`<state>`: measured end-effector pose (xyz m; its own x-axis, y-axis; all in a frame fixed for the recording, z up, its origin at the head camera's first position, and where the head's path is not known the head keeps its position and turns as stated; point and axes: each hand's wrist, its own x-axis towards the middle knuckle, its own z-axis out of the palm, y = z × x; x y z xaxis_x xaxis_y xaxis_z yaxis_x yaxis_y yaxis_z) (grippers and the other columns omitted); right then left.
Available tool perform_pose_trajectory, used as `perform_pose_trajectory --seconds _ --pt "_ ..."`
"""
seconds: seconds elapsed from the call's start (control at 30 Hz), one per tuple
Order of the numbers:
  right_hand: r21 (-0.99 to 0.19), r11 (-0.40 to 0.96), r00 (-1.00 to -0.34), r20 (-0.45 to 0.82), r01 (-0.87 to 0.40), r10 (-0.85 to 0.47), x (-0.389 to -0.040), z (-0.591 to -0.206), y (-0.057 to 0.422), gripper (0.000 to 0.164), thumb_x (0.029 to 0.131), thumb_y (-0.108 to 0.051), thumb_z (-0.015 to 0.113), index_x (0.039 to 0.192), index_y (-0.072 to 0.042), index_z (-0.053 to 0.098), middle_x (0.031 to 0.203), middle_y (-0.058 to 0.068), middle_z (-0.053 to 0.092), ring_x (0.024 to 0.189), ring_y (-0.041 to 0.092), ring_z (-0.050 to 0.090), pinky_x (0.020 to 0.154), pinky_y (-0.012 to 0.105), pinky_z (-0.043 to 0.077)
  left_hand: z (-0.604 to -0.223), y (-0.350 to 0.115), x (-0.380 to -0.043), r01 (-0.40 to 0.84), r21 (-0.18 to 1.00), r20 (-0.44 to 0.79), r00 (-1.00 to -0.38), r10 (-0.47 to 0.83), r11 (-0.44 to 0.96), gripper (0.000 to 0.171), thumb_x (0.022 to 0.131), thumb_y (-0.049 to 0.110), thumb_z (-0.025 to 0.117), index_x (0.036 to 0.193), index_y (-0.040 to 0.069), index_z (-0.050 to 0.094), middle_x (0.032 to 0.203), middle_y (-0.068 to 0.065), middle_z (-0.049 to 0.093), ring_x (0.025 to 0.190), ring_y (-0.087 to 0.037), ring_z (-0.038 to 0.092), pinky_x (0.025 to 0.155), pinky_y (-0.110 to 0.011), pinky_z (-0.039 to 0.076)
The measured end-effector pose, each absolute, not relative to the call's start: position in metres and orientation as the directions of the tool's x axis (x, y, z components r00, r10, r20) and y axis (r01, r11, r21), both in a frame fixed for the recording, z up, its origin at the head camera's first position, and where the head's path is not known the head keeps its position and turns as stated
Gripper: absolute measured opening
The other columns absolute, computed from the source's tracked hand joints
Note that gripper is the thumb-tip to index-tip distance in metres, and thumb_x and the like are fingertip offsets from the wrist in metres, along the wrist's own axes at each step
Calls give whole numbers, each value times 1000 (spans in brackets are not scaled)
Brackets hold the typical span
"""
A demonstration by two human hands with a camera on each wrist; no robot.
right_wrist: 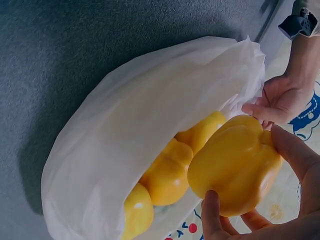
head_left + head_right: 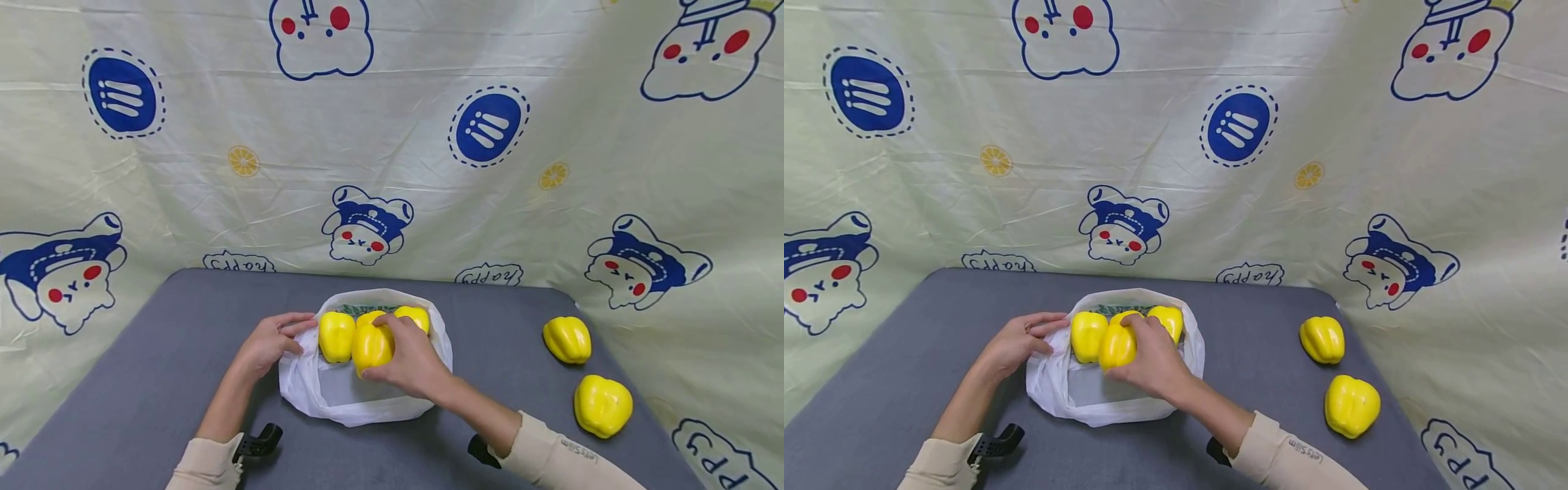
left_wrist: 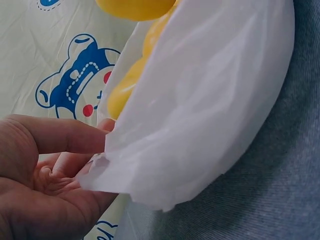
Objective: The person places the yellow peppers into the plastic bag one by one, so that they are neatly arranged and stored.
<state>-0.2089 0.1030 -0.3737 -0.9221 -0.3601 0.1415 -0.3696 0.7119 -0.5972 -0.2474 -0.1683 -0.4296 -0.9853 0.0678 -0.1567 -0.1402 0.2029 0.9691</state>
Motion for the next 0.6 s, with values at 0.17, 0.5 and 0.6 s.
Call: perform_pose_trajectory --seconds 0.17,0.5,0.6 --pt "-601 705 -918 134 -375 -375 -207 -377 99 79 67 -27 92 136 -14 56 126 7 60 107 23 54 89 41 53 -428 -167 -245 -121 972 -138 -988 73 201 66 80 -18 55 141 6 58 135 -10 67 145 -33 44 114 -52 40" --pt "-603 707 -911 84 -368 -403 -205 -387 94 78 68 -30 92 135 -15 56 128 7 59 109 22 54 92 45 53 -424 -164 -243 -113 970 -131 -989 74 214 68 79 -19 51 141 7 59 136 -10 66 146 -34 42 113 -51 41" --pt "-594 713 -911 85 -372 -404 -204 -389 92 77 68 -31 91 134 -14 56 127 7 60 109 23 54 93 45 51 -423 -163 -243 -121 967 -141 -987 73 225 69 78 -20 51 141 7 59 137 -10 66 146 -34 42 112 -51 42"
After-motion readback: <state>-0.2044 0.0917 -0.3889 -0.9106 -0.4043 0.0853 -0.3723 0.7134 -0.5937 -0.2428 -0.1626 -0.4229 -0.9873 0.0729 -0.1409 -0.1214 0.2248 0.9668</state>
